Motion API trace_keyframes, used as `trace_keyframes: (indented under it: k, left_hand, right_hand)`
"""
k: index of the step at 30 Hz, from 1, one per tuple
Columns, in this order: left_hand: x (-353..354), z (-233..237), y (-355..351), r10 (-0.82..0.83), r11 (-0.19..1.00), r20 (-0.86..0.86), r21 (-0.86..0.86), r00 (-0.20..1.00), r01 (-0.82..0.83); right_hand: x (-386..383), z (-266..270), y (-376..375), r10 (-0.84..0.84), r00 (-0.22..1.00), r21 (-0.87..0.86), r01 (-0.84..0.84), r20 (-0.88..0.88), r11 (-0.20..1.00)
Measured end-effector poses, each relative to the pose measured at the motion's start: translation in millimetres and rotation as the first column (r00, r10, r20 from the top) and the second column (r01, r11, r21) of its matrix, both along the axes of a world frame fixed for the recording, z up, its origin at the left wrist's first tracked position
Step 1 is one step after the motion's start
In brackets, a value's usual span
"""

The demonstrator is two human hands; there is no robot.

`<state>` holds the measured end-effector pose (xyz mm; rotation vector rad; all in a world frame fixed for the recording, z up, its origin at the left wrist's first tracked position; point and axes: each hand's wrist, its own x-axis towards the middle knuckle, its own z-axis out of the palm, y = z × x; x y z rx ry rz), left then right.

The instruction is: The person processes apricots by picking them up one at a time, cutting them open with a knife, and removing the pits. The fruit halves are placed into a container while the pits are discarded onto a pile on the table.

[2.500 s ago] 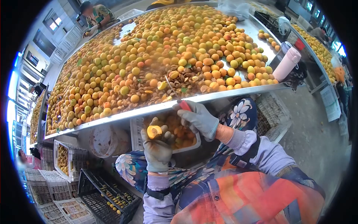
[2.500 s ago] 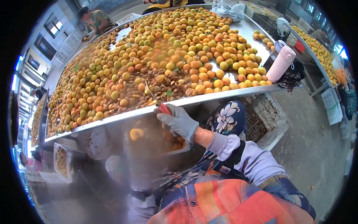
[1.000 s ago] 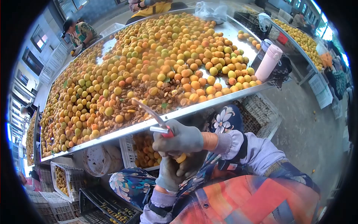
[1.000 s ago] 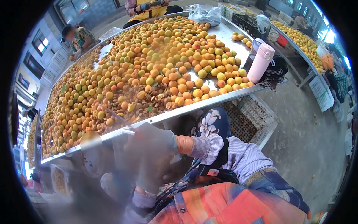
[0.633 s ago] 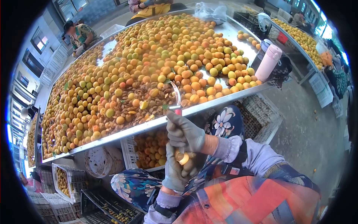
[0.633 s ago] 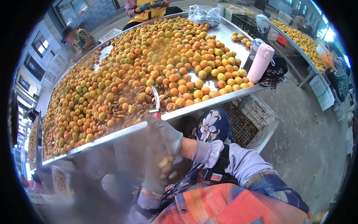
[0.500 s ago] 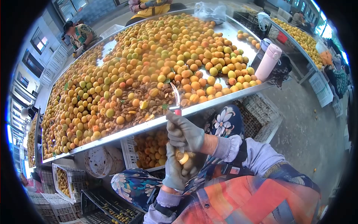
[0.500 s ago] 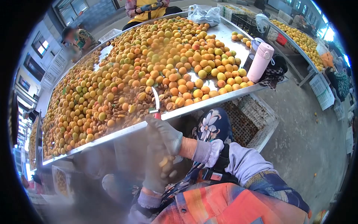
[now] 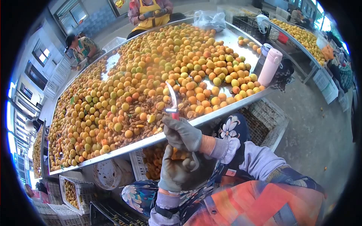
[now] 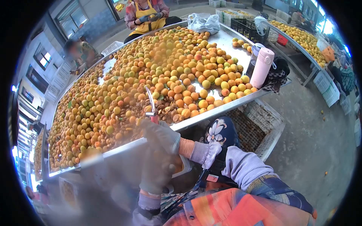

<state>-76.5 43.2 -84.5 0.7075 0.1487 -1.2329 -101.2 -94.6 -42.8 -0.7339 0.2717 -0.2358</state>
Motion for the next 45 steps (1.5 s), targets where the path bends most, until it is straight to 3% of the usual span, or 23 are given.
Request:
trace_keyframes:
  k: [5, 7, 9, 10, 13, 14, 15, 18, 21, 22, 23, 25, 26, 27, 30, 31, 35, 37, 38, 40, 41, 43, 45]
  left_hand:
    - [12, -17, -8, 0.019, 1.0, 0.058, -0.02, 0.998, -0.018]
    - [17, -18, -14, 0.048, 0.998, 0.303, -0.056, 0.952, -0.033]
    - [29, -10, -14, -0.018, 1.0, 0.348, -0.002, 0.937, 0.02]
    - [35, -5, -17, -0.088, 0.996, 0.387, 0.055, 0.918, 0.072]
    - [47, 1, -41, 0.013, 0.998, 0.296, -0.059, 0.955, 0.005]
    - [60, -10, -44, -0.055, 0.999, 0.92, 0.049, 0.388, 0.025]
    - [73, -18, -46, -0.056, 0.998, 0.921, 0.049, 0.385, 0.027]
    - [104, -9, -68, 0.117, 0.982, 0.786, -0.002, 0.606, -0.188]
    - [110, 35, -84, 0.173, 0.944, 0.735, 0.066, 0.655, -0.323]
    - [141, 10, -88, 0.121, 0.979, 0.865, -0.024, 0.488, -0.2]
    - [162, -19, -86, 0.114, 0.98, 0.864, -0.016, 0.491, -0.199]
    - [170, -11, -94, 0.227, 0.901, 0.839, 0.011, 0.494, -0.433]
    - [170, -8, -91, 0.297, 0.899, 0.871, -0.116, 0.392, -0.423]
    - [170, -3, -88, 0.288, 0.9, 0.873, -0.107, 0.393, -0.422]
    - [168, 17, -72, 0.26, 0.881, 0.755, 0.07, 0.602, -0.468]
    - [160, 29, -65, 0.257, 0.877, 0.76, 0.077, 0.598, -0.475]
    - [124, 52, -20, 0.006, 0.951, 0.884, 0.14, 0.468, -0.276]
    - [113, 64, 0, -0.515, 0.795, 0.809, 0.575, 0.284, -0.194]
    - [115, 60, 6, -0.518, 0.791, 0.807, 0.578, 0.283, -0.2]
    - [128, 44, 17, -0.36, 0.878, 0.932, 0.354, 0.041, -0.322]
    - [140, 42, 18, -0.425, 0.857, 0.903, 0.382, -0.056, -0.347]
    - [158, 51, -2, -0.244, 0.89, 0.953, 0.295, 0.181, -0.349]
    - [202, 34, -17, -0.428, 0.818, 0.9, 0.347, -0.083, -0.458]
  right_hand:
    - [9, -1, -6, -0.007, 0.993, 0.022, 0.005, 0.118, 1.0]
    - [17, -4, -8, -0.019, 0.995, 0.057, 0.013, 0.103, 0.998]
    - [20, 2, -9, -0.057, 0.998, 0.193, 0.056, 0.003, 0.98]
    - [24, 0, -11, -0.079, 0.996, 0.142, 0.071, 0.053, 0.987]
    - [43, 1, -23, -0.192, 0.981, 0.13, 0.192, -0.014, 0.973]
    - [50, 3, -29, -0.272, 0.962, 0.13, 0.269, 0.003, 0.954]
    - [53, 6, -37, -0.274, 0.962, 0.131, 0.271, 0.007, 0.954]
    - [53, 17, -65, -0.363, 0.926, 0.152, 0.346, 0.1, 0.926]
    - [48, 17, -79, -0.383, 0.911, 0.081, 0.375, 0.155, 0.924]
    - [46, 18, -79, -0.392, 0.911, 0.044, 0.39, 0.123, 0.92]
    - [45, 17, -80, -0.394, 0.911, 0.049, 0.391, 0.117, 0.919]
    - [43, 14, -81, -0.351, 0.933, 0.054, 0.348, 0.077, 0.936]
    - [44, 13, -83, -0.354, 0.932, 0.062, 0.35, 0.073, 0.935]
    - [45, 12, -85, -0.358, 0.93, 0.095, 0.35, 0.087, 0.932]
    - [46, 10, -87, -0.318, 0.941, 0.113, 0.306, 0.115, 0.945]
    - [47, 9, -88, -0.278, 0.951, 0.091, 0.267, 0.138, 0.959]
    - [48, 9, -87, -0.143, 0.985, 0.042, 0.14, 0.099, 0.989]
    - [49, 7, -86, -0.102, 0.99, -0.013, 0.103, 0.096, 0.995]
    - [47, 14, -84, -0.11, 0.993, -0.088, 0.115, 0.052, 0.989]
    - [49, 14, -84, -0.108, 0.994, -0.216, 0.101, -0.021, 0.971]
    - [50, 13, -82, -0.106, 0.994, -0.211, 0.099, -0.02, 0.972]
    - [53, 15, -77, -0.183, 0.983, -0.342, 0.167, -0.013, 0.925]
    - [48, 13, -81, -0.136, 0.99, -0.364, 0.117, -0.026, 0.924]
